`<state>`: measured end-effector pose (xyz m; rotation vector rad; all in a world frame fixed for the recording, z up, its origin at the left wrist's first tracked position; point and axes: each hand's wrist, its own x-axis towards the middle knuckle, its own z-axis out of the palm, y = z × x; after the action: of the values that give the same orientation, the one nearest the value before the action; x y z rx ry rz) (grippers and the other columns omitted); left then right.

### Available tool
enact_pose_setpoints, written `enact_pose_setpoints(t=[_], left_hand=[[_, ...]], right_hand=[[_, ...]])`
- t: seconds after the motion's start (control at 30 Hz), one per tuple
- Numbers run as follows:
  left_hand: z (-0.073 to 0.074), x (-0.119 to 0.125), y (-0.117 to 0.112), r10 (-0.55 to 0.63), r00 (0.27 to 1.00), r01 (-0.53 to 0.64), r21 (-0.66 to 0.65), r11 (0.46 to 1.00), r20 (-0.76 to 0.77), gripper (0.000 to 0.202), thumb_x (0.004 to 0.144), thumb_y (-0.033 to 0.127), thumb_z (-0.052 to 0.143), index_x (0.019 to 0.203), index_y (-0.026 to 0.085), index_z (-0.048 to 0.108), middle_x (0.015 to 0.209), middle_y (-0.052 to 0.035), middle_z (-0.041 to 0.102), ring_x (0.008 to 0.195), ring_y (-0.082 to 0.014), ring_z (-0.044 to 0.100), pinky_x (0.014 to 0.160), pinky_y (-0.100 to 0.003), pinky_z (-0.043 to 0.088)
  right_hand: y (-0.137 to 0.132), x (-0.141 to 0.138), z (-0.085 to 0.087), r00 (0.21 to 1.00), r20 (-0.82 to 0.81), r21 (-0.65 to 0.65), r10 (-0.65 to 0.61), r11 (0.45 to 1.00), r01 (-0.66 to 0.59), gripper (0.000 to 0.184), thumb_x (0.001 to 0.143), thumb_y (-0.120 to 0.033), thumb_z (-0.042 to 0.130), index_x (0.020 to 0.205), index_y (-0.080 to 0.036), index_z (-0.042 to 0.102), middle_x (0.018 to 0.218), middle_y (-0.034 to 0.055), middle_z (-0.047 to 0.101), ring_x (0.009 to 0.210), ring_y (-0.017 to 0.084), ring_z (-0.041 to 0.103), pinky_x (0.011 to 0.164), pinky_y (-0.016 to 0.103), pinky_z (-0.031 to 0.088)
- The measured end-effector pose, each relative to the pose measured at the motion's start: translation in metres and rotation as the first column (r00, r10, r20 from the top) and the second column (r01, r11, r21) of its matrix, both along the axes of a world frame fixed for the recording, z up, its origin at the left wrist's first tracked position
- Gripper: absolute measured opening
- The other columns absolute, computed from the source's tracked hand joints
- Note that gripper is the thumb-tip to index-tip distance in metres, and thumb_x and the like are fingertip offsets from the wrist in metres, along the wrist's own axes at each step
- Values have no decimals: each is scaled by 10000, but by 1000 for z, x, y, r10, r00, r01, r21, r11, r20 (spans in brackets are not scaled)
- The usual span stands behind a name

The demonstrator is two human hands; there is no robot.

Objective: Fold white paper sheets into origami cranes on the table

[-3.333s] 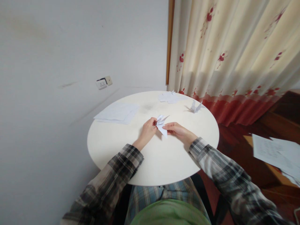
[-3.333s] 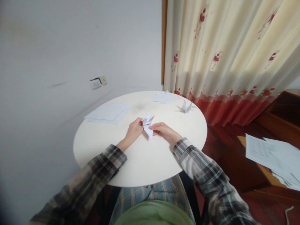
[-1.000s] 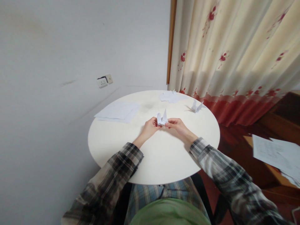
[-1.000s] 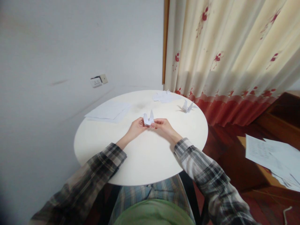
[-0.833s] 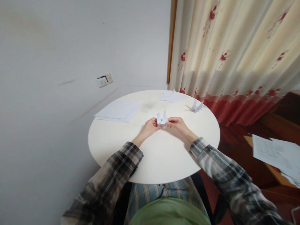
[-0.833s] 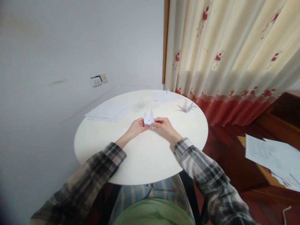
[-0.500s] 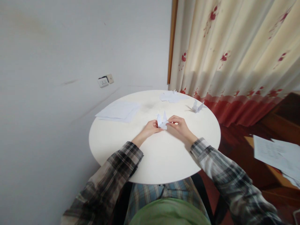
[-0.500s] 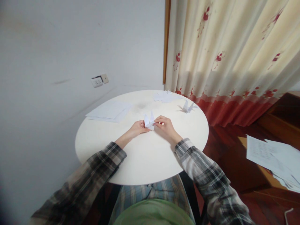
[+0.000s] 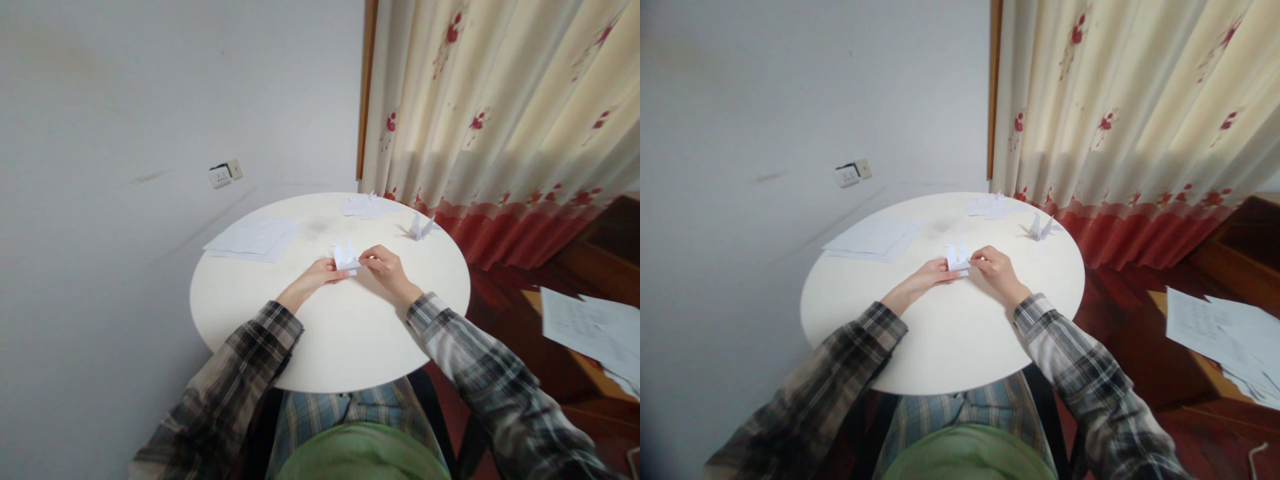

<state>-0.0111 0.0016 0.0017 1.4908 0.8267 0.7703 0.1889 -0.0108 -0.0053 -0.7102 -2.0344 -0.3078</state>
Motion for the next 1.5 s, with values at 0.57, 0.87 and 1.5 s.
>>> enact_pose_setpoints(t=[0.57,0.87,1.5], left_hand=[[0,0,-4,20,993,6,-211,977,120,336,590,295,739,850,126,610,831,-44,606,688,-88,530,658,-204,415],[-2,0,-3,11,989,23,-228,973,146,368,604,322,735,897,132,617,921,-70,625,782,-123,564,742,-229,439],[-2,2,-1,97,989,-84,-116,990,112,469,536,309,764,923,105,594,927,-76,624,723,-98,547,688,-230,408]], right_hand=[[-1,1,0,1000,17,131,-5,991,2,204,840,-103,452,760,-208,608,847,52,617,790,146,507,646,275,442],[0,1,1,1000,-16,108,-5,994,6,209,849,-135,452,757,-218,619,848,51,620,792,149,513,634,280,456],[-6,-2,1,977,-215,-83,-9,996,-10,312,818,-95,390,968,-231,627,1039,67,624,886,168,568,764,343,480]])
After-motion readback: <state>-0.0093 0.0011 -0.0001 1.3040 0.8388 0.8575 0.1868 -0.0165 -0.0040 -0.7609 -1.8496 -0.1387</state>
